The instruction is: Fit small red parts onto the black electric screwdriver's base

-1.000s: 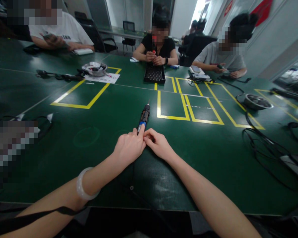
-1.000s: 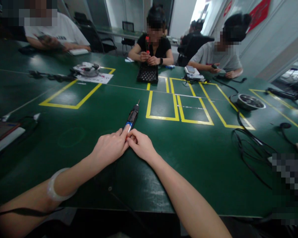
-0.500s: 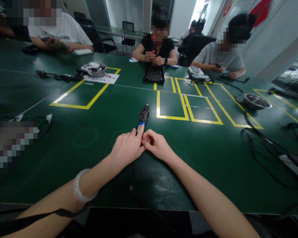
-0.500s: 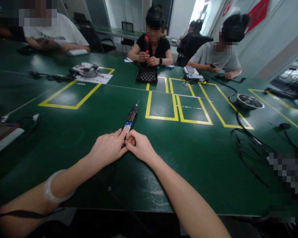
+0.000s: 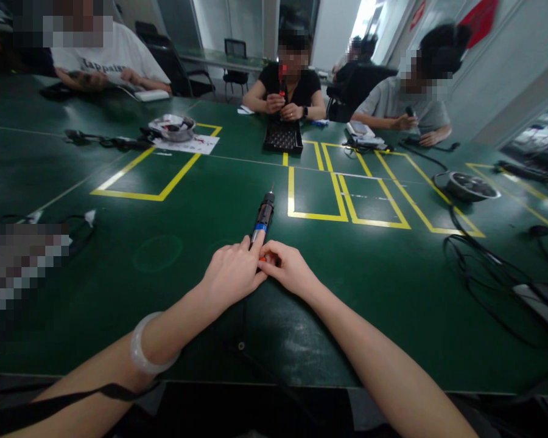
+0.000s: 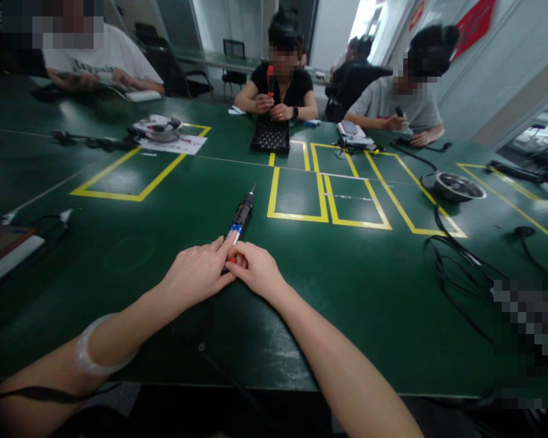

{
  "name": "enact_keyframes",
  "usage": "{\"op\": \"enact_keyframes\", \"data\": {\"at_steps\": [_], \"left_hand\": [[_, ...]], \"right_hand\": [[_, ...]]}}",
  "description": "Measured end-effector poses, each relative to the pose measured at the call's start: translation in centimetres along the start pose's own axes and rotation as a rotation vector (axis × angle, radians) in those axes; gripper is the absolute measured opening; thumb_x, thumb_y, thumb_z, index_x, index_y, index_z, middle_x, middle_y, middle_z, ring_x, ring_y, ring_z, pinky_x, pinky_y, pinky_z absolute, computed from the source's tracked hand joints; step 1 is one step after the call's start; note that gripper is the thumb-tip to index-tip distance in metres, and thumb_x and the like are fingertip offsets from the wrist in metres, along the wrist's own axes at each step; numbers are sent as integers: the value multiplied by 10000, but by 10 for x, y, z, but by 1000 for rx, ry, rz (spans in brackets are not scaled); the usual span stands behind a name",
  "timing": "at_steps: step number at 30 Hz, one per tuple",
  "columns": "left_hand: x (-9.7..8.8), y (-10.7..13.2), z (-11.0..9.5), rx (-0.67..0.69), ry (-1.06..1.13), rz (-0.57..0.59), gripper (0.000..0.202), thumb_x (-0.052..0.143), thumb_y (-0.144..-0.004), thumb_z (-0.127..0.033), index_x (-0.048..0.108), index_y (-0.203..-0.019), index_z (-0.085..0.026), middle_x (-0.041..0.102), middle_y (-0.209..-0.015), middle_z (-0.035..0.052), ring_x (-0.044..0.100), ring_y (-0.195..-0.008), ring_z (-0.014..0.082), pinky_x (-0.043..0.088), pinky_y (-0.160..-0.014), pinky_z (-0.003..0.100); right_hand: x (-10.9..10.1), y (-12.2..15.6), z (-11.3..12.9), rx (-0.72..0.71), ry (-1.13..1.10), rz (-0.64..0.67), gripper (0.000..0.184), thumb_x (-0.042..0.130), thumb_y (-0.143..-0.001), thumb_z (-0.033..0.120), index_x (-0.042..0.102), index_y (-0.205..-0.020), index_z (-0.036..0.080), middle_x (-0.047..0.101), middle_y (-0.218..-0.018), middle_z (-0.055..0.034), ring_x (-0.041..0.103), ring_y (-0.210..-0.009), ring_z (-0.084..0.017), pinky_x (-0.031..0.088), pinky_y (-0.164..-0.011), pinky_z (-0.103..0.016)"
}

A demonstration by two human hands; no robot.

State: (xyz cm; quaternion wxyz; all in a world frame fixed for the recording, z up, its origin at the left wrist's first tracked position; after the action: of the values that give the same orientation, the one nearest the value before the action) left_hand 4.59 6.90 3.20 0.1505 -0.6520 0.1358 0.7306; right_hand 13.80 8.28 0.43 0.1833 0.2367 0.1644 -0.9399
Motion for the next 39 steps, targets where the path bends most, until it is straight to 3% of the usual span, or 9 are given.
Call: {"op": "enact_keyframes", "data": {"at_steps": [7, 17, 29, 39], "left_hand": [[1, 0, 2, 3, 35, 17, 658, 512, -954, -406, 386, -1535, -124, 646, -1234, 183, 682, -1031, 308, 531, -847, 384], [4, 2, 7, 12, 34, 16, 642, 484, -982, -460, 381, -1560, -202, 615, -1349, 165, 676, -1064, 310, 532, -862, 399], [3, 3, 8, 18, 52, 0, 639, 477, -987, -516, 418, -1543, -207, 628, -1332, 146, 664, -1072, 314, 529, -865, 414], [4, 3, 9, 12, 63, 14, 638, 475, -990, -519, 414, -1548, -215, 610, -1365, 146, 650, -1103, 313, 524, -882, 410]], "right_hand": [[1, 0, 1, 7, 80, -31, 100, 603, -837, 171, 516, -821, 218, 518, -718, 45, 498, -638, -122, 383, -629, -245], [-8, 5, -5, 66, -1, -50, 119, 583, -793, 158, 547, -890, 217, 554, -735, 50, 519, -636, -109, 410, -621, -233], [-15, 10, -9, -6, 19, -63, 202, 595, -811, 148, 621, -1008, 184, 643, -890, -10, 588, -754, -129, 461, -718, -263], [-16, 10, -9, -19, 40, -54, 198, 600, -798, 120, 609, -983, 189, 622, -882, -5, 591, -764, -134, 457, -713, -266]]}}
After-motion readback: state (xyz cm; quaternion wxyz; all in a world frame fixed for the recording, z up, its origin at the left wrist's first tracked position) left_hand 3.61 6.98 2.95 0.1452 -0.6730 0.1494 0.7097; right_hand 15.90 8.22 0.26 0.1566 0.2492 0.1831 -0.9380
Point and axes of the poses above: each hand's wrist, its own y-axis away from the middle knuckle, its own x-axis out of the palm, z = x × y, the point moved 8 cm from there along -y, towards the middle knuckle
